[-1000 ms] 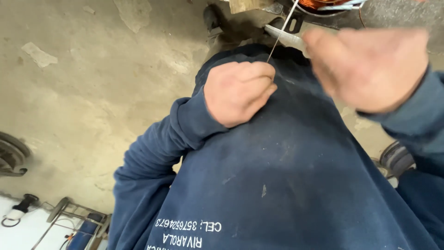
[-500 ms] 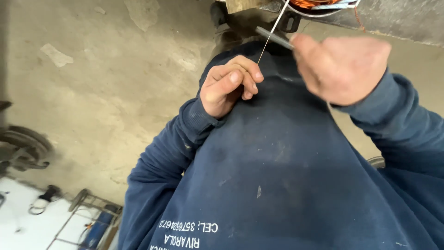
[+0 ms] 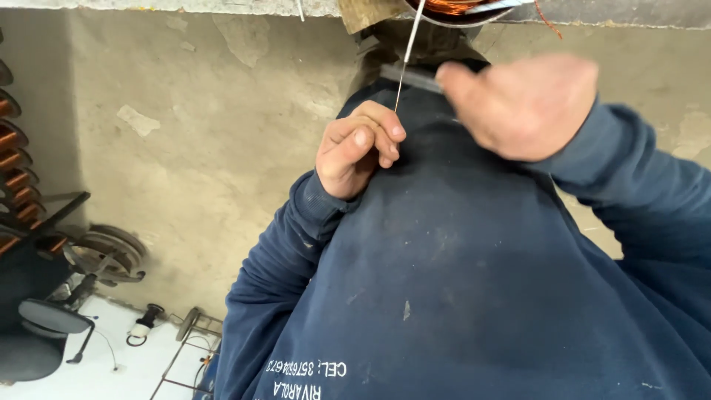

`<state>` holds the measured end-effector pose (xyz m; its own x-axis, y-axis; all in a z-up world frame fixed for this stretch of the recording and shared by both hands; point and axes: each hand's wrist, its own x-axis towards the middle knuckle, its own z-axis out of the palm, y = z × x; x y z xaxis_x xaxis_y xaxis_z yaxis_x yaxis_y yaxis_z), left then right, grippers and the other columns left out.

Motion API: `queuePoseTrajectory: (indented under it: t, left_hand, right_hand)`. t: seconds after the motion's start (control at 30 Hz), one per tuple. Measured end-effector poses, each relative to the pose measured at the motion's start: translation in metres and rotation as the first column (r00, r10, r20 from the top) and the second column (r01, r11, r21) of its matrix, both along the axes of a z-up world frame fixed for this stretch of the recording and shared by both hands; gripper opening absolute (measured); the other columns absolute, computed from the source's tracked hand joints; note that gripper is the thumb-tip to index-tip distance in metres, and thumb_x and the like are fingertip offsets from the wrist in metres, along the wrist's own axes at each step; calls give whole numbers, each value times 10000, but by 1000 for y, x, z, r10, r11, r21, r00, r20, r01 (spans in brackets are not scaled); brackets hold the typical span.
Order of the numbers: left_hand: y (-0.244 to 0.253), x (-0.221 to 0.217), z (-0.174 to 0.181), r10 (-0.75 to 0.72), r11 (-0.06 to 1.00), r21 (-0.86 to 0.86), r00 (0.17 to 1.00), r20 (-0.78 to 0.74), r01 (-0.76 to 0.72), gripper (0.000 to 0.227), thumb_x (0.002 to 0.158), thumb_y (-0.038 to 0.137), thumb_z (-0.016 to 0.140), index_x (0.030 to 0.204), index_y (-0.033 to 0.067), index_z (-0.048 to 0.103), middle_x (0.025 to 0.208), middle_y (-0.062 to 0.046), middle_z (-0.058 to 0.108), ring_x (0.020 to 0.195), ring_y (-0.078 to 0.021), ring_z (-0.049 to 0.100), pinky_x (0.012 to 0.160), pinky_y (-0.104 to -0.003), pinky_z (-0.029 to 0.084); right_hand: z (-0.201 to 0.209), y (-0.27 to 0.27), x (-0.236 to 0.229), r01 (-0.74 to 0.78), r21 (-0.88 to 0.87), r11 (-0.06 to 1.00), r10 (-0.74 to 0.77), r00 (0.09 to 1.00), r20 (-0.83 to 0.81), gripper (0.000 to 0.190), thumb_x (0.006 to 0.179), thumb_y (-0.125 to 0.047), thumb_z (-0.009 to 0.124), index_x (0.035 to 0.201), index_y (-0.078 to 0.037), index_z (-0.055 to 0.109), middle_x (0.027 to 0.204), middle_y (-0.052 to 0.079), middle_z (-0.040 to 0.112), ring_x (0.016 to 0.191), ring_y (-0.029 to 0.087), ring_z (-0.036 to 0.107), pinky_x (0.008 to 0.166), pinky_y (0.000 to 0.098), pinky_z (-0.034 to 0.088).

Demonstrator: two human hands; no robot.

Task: The person works on an electric motor stator at a workbench. They cut white plastic zip ties around the copper windings, use a small blade to scrape insulation off the copper wire leads, and twist the bare wire ends together by hand.

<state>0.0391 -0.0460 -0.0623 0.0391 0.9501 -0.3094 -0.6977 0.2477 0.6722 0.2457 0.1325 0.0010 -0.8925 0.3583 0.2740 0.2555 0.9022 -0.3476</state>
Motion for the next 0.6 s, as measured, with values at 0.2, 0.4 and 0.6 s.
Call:
queuePoseTrajectory:
  t: [0.2, 0.4, 0.6]
  left_hand:
    - [0, -3, 2, -14, 1000, -23, 1000, 25, 15, 407, 1079, 279, 557, 900, -59, 696, 1145, -144, 637, 767, -167, 591, 744, -285, 487]
    - [0, -8, 5, -32, 999, -13, 999, -31, 31, 384, 1078, 259, 555, 931, -61, 707, 1160, -145, 652, 803, -169, 595, 774, -287, 491]
    - [21, -20, 37, -124, 936, 196, 797, -591, 291, 217, 1102, 112, 561, 1098, 10, 752, 1181, -102, 692, 1008, -217, 700, 925, -321, 559]
  right_hand:
    - [5, 6, -1, -9, 46, 999, 10, 1000, -22, 292, 834, -111, 765, 1125, -97, 766, 669, -5, 457, 527, 161, 499, 467, 308, 383]
    - [-4, -6, 5, -59, 8, 998, 59, 998, -14, 297, 831, -103, 763, 1127, -90, 787, 639, 3, 431, 506, 171, 495, 447, 329, 373]
    - [-35, -26, 60, -48, -946, 320, -168, 980, -106, 139, 1083, -178, 641, 1164, -65, 643, 880, 65, 665, 737, 167, 644, 697, 276, 504]
